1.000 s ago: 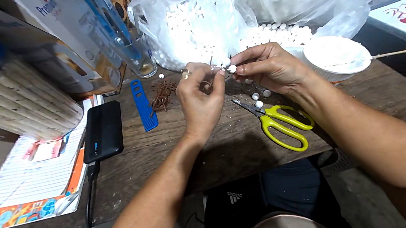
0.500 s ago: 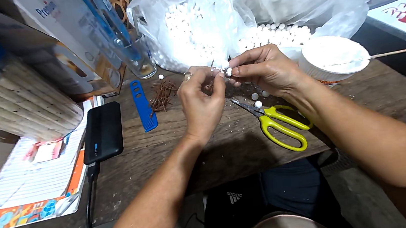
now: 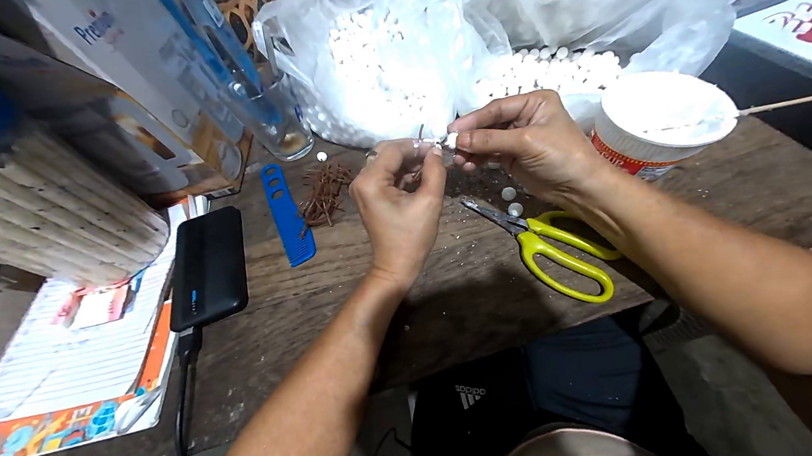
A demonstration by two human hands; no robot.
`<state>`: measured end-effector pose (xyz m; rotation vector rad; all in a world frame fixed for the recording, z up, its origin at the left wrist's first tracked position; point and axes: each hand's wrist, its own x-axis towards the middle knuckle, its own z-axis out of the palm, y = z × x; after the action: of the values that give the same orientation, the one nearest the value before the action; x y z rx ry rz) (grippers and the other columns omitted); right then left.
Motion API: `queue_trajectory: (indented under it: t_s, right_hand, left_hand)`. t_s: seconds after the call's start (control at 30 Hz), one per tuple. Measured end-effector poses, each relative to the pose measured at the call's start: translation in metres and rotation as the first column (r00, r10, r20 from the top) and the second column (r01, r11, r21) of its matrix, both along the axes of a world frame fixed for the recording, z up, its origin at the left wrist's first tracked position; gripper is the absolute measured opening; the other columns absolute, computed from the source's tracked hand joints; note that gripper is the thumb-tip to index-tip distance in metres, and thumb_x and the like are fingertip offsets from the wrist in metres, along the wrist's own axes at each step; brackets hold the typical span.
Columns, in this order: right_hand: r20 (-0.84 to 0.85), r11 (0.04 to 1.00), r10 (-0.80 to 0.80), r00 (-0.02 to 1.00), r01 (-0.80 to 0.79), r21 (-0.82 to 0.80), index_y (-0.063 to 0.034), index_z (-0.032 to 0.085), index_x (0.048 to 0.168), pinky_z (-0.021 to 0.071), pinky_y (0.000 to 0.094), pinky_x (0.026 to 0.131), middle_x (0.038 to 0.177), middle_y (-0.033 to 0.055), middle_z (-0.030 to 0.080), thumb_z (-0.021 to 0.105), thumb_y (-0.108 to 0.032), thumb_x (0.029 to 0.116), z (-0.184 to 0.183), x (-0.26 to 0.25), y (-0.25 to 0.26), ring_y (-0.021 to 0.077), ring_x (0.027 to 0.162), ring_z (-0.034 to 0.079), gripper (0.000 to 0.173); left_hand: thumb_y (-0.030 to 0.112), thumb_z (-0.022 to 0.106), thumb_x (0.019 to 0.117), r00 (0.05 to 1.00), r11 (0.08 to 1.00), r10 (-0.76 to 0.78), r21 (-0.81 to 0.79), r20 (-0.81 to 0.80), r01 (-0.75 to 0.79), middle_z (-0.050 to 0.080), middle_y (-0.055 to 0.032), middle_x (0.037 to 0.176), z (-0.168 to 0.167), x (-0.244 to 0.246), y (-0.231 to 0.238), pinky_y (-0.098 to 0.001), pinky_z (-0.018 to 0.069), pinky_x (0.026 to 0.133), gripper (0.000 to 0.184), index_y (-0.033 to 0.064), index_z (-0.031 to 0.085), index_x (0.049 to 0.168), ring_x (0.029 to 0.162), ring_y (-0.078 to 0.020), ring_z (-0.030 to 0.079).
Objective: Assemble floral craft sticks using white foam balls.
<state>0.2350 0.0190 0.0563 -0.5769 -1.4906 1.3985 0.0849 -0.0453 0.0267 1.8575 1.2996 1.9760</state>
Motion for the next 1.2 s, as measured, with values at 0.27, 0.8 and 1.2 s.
queue_trajectory:
  t_s: [0.27, 0.8, 1.2]
  right_hand:
    - [-0.002, 1.000, -0.007, 1.000, 0.007, 0.020, -0.0021, 0.074, 0.087, 0.0621, 0.0240, 0.069, 0.075, -0.0002, 0.074, 0.064, 0.012, 0.0887, -0.002, -0.001, 0.000, 0.0072, 0.066, 0.071, 0.017]
    - [0.001, 0.997, -0.044, 0.999, 0.044, 0.057, -0.0011, 0.073, 0.102, 0.0602, 0.0224, 0.069, 0.083, -0.0024, 0.073, 0.061, 0.003, 0.0955, 0.003, 0.002, 0.003, 0.0055, 0.071, 0.069, 0.014]
    - [0.123, 0.988, 0.001, 0.992, -0.020, 0.155, -0.0055, 0.072, 0.086, 0.0526, 0.0148, 0.063, 0.077, -0.0079, 0.069, 0.064, 0.001, 0.0945, -0.017, -0.019, -0.008, -0.0040, 0.066, 0.061, 0.013]
  left_hand:
    - [-0.003, 0.067, 0.0916, 0.999, 1.000, -0.005, 0.023, -0.044, 0.006, 0.064, -0.0053, 0.087, -0.002, -0.003, 0.002, -0.0108, 0.0479, 0.061, 0.001, -0.0036, 0.068, 0.091, 0.073, 0.0012, 0.059]
    - [-0.002, 0.064, 0.0971, 0.971, 0.988, -0.117, -0.076, 0.209, 0.136, 0.068, 0.0025, 0.085, 0.008, -0.003, 0.001, -0.0154, 0.0555, 0.067, 0.004, 0.0000, 0.067, 0.098, 0.072, 0.0012, 0.064]
    - [0.012, 0.053, 0.1059, 0.723, 0.832, -0.148, -0.310, 0.675, 0.460, 0.069, 0.0049, 0.091, 0.019, 0.004, -0.004, -0.0205, 0.0547, 0.078, 0.019, 0.0124, 0.070, 0.098, 0.082, -0.0021, 0.065]
